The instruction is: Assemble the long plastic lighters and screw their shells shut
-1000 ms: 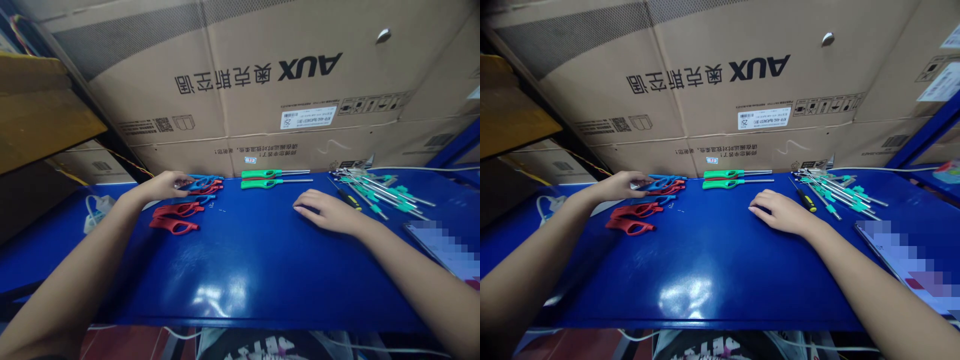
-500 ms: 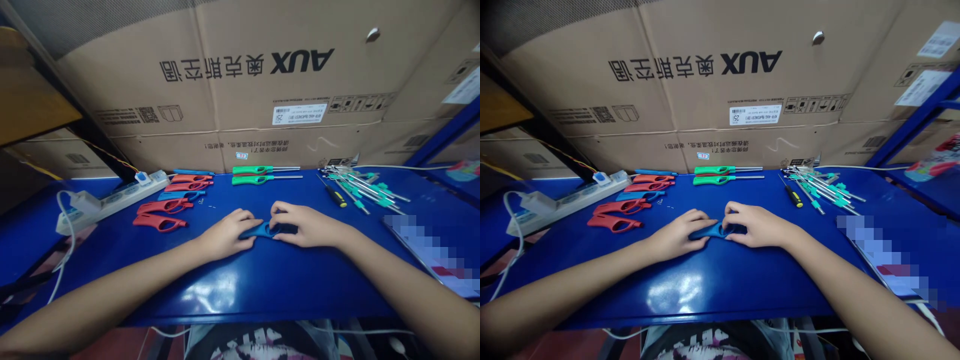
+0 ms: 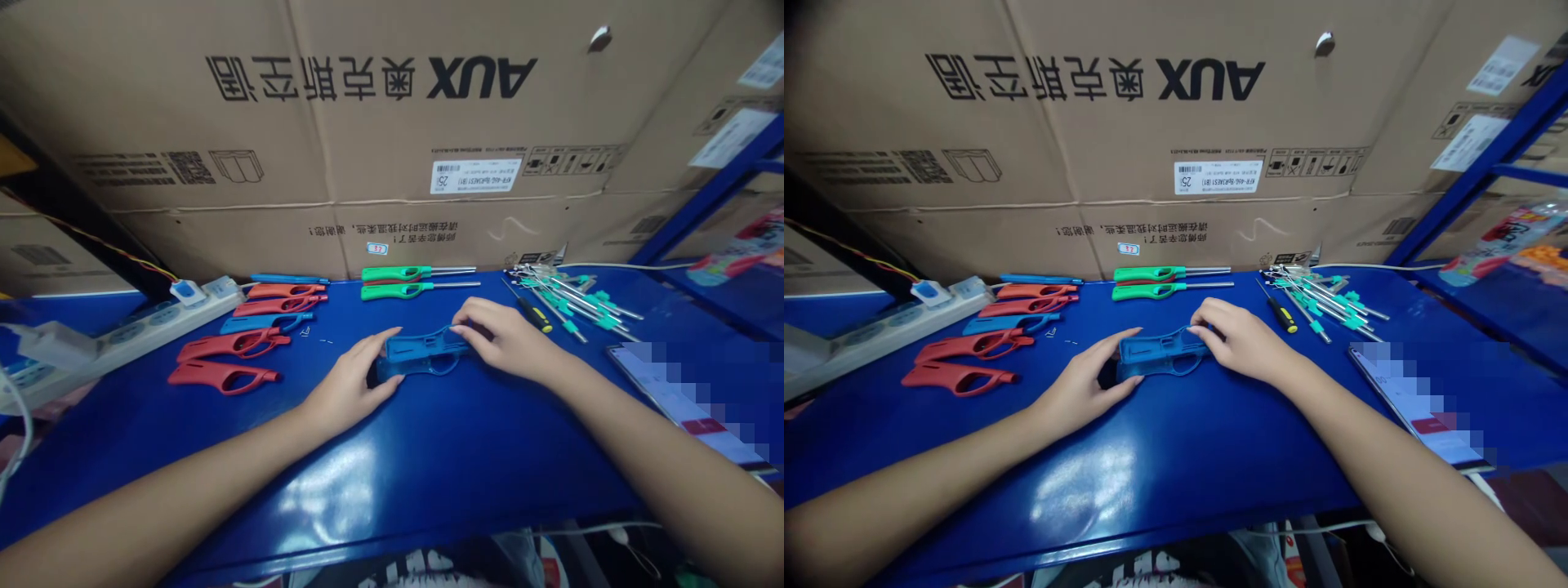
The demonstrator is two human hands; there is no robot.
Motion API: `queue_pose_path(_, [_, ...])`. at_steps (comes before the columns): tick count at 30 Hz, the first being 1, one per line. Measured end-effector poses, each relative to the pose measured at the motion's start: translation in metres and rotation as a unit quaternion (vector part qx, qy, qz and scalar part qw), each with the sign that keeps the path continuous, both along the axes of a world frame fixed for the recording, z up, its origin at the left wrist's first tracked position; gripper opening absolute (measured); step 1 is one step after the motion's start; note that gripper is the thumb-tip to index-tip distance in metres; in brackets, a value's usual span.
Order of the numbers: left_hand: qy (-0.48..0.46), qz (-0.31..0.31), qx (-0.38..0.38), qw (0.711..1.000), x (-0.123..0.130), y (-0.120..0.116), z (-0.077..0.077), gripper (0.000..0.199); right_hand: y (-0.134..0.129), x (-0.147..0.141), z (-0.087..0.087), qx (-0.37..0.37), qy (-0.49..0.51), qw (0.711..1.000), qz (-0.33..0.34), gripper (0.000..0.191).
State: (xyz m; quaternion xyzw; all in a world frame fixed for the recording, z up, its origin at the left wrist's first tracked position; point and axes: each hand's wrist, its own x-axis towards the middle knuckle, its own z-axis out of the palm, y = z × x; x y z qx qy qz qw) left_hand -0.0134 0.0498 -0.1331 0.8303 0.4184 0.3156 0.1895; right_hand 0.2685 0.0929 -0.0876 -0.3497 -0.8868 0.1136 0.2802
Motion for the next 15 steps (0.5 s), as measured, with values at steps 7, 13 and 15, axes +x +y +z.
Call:
queue_pose_path(7, [-0.004,-0.006,0.002,1.000,0.0001,0.0043,0.0006,0.048,-0.0029,0.0056,0.0060,-0.171,-0.087,0.978,0.079,0.022])
queue_pose_path(13, [0.007,-0.016,0.022,1.000,0.0018,0.0001,0.0038,0.040,-0.0051,0.0000,-0.0007,-0.200,-0.146,0.964,0.093,0.031])
queue_pose_path(15, [0.032,-0.028,0.045,0.998,0.0022,-0.0033,0.0078,0.035,-0.0058,0.0000,0.0009,-0.179,-0.158,0.966,0.095,0.029])
